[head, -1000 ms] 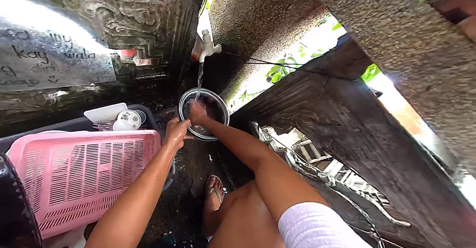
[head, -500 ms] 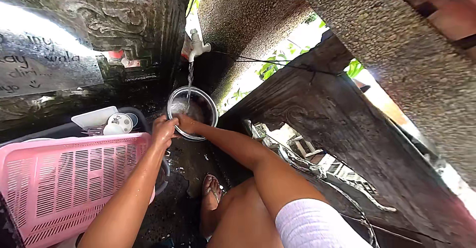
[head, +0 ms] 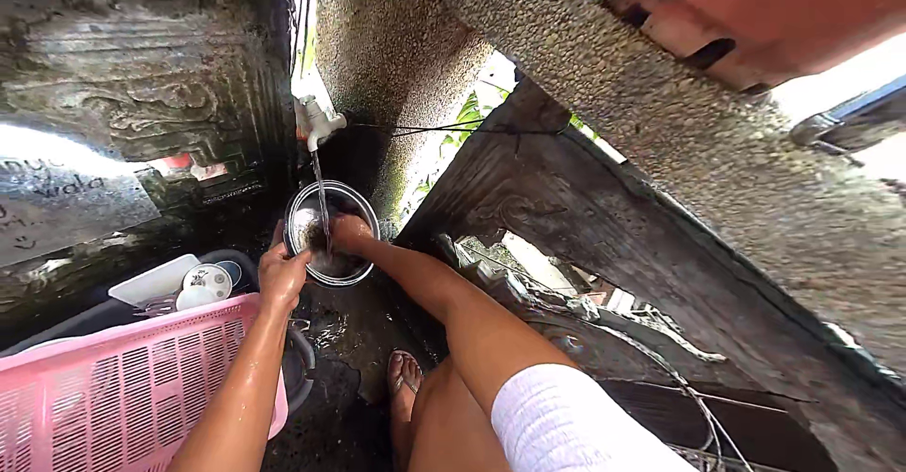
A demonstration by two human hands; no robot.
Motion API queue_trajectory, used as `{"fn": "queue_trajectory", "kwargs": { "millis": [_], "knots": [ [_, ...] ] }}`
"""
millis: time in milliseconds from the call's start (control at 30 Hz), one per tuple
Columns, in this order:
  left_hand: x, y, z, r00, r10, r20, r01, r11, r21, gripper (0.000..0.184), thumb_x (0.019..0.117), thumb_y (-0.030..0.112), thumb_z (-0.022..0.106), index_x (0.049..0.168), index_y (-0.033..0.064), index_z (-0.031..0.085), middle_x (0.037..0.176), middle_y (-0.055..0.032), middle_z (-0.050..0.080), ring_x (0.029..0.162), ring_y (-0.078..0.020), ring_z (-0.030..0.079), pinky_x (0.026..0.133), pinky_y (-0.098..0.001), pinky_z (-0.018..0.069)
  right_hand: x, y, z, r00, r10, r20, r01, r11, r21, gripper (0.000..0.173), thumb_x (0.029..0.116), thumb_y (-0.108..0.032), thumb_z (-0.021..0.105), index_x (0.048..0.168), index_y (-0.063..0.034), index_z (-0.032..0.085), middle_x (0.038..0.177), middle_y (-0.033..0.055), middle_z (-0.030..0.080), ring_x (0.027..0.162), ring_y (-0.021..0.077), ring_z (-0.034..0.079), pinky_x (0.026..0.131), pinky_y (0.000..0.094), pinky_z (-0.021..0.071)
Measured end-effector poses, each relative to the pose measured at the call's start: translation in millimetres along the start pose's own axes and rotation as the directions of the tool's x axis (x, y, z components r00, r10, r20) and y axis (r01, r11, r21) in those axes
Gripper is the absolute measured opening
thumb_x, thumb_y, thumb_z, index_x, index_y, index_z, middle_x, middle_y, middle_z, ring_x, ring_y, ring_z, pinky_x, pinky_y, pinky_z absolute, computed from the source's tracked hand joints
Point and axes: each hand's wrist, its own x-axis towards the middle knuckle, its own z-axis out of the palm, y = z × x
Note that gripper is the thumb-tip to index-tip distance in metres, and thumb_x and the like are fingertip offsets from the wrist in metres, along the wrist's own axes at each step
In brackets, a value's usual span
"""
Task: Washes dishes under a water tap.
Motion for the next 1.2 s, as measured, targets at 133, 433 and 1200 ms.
{"fn": "queue_trajectory", "kwargs": {
  "millis": [133, 433, 1200],
  "knots": [
    [-1.4, -25.8, 19.8, 0.992, 0.032, -0.124, -0.036, 0.999, -0.028, 0.014, 0.0908, 0.017, 0.071, 0.097, 0.0052, 0.076, 0.152, -0.0047, 0.055, 0.118, -0.0188, 0.068, 0.083, -0.0456, 0.0639, -26.8, -44.6, 10.6, 0.877, 0.302, 0.372, -0.467, 0.716, 0.519, 0.043, 0.1058, -0.032, 0.051, 0.125, 0.0048, 0.064, 0.13, 0.0248, 0.063, 0.122, 0.0359, 0.061, 0.103, 0.0576, 0.048],
    [-1.1, -12.7, -1.2, 0.921, -0.383, -0.066, 0.332, 0.864, -0.379, 0.05, 0.094, 0.017, 0.066, 0.141, 0.0078, 0.053, 0.117, -0.0244, 0.066, 0.087, -0.0411, 0.07, 0.059, -0.0603, 0.0588, -61.0, 6.8, -6.7, 0.905, -0.137, 0.403, 0.119, 0.99, 0.069, 0.067, 0.1113, -0.049, 0.027, 0.128, 0.0024, 0.066, 0.137, 0.0254, 0.062, 0.136, 0.0401, 0.054, 0.115, 0.0623, 0.0384],
    [42.1, -86.4, 5.2, 0.976, -0.216, -0.017, 0.213, 0.971, -0.105, 0.038, 0.1021, 0.015, 0.063, 0.138, 0.0018, 0.058, 0.131, -0.0206, 0.063, 0.115, -0.0306, 0.066, 0.094, -0.0492, 0.0585, -90.5, -12.6, -65.2, 0.982, -0.184, -0.052, 0.153, 0.92, -0.361, 0.018, 0.0953, -0.008, 0.062, 0.111, -0.0071, 0.07, 0.101, 0.0205, 0.069, 0.088, 0.0408, 0.07, 0.074, 0.0579, 0.0577]
  ]
}}
